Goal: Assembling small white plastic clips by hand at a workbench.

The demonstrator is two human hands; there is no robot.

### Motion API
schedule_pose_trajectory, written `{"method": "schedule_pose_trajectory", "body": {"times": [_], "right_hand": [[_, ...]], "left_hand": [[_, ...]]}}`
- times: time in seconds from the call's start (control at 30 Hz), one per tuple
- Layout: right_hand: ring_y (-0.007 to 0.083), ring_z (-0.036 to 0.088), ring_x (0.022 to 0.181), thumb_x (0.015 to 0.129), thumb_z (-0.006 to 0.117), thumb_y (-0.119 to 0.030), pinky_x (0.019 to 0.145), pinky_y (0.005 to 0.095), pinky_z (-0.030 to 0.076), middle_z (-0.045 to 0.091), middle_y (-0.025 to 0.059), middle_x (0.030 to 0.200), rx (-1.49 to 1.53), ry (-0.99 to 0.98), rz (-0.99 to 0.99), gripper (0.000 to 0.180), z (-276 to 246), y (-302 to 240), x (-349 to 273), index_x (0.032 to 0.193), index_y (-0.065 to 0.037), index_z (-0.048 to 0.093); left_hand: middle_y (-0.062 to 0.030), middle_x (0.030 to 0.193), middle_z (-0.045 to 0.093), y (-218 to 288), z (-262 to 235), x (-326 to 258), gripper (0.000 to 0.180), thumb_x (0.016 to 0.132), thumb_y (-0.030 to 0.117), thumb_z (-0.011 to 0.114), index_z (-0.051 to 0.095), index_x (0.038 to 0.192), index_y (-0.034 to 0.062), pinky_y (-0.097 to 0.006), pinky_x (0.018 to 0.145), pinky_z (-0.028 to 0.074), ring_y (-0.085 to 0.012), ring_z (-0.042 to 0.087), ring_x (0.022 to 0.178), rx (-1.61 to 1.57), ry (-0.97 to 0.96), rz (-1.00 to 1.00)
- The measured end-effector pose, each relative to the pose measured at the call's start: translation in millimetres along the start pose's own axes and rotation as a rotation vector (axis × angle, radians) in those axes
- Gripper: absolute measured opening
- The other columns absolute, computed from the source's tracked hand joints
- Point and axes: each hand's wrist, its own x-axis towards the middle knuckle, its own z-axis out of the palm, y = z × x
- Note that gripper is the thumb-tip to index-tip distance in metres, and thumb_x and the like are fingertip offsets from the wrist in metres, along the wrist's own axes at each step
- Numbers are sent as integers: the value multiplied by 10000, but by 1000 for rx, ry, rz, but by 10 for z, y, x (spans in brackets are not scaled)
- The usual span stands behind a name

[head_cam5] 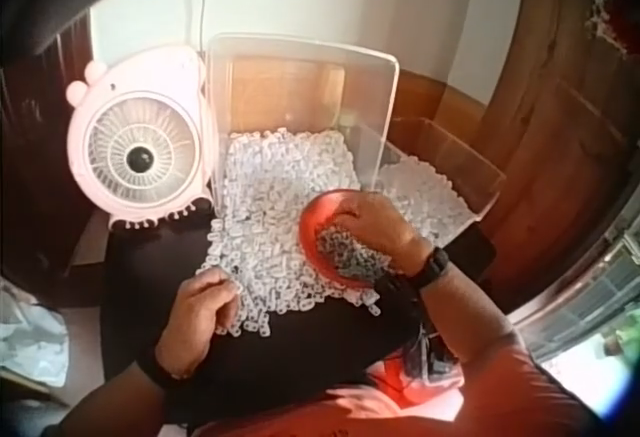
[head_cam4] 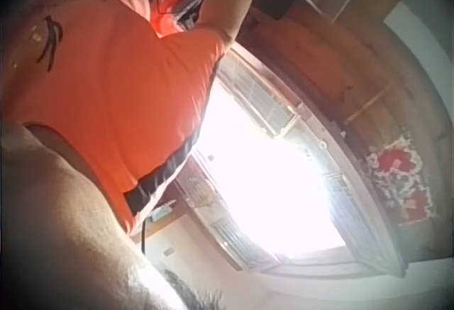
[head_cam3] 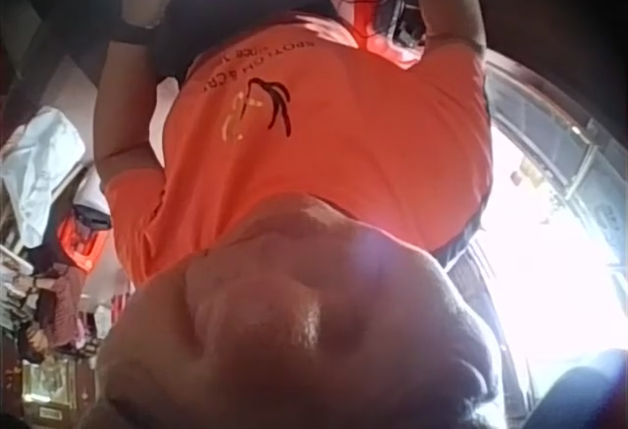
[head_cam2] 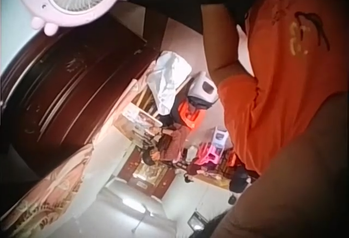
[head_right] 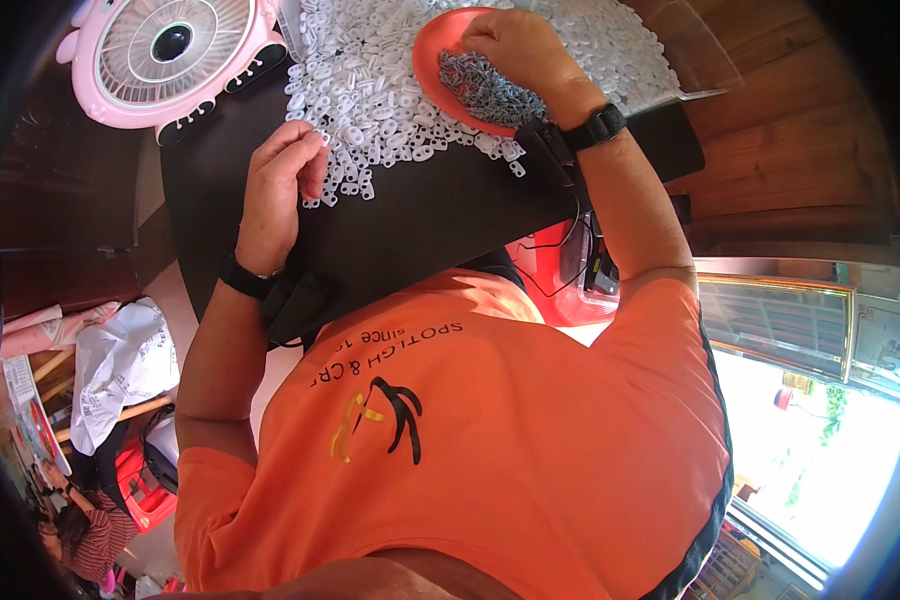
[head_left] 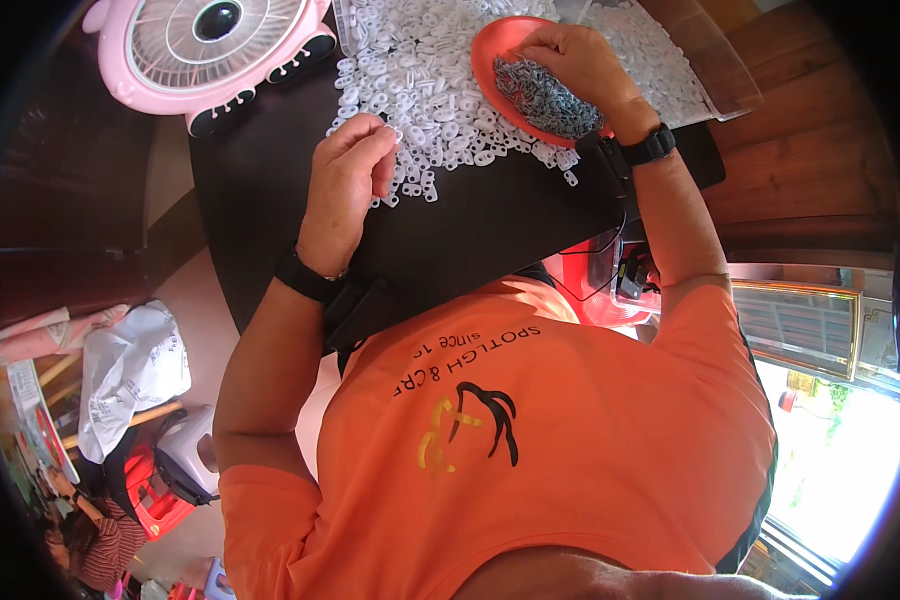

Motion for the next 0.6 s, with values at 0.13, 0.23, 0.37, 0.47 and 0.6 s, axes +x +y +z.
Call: {"method": "schedule_pose_trajectory", "body": {"times": [0.13,0.23,0.37,0.47,0.6], "right_hand": [[307,628,788,798,598,-280,710,388,482,667,117,814,-224,-121,13,236,-90,-63,26,903,-87,684],[314,618,801,783,594,-296,710,413,477,661,109,801,-289,-93,7,233,-35,25,124,866,-96,681],[314,635,801,746,594,-276,709,433,496,672,109,825,-450,-224,-118,211,50,30,326,840,-120,701],[336,641,784,726,592,-199,671,437,508,668,144,810,-524,-238,-79,181,147,-70,400,816,-82,697],[338,610,752,730,593,-177,642,450,472,634,141,756,-572,-236,-117,118,167,-95,431,754,-88,665]], "left_hand": [[21,577,464,-9,-4,4,211,898,196,484,533,745,60,-208,475,298,-59,402,496,13,18,-12],[20,574,466,5,0,-6,217,898,194,483,533,733,62,-208,474,297,-59,403,494,22,0,6],[19,576,471,-19,-6,8,219,899,190,481,535,730,60,-209,473,296,-59,401,493,20,-15,12],[18,577,472,-15,-3,-2,215,901,181,479,537,734,59,-207,471,294,-58,401,492,-6,6,-16],[17,579,475,27,-2,-9,211,902,172,479,541,740,52,-204,471,294,-55,406,495,-27,19,-4]]}}
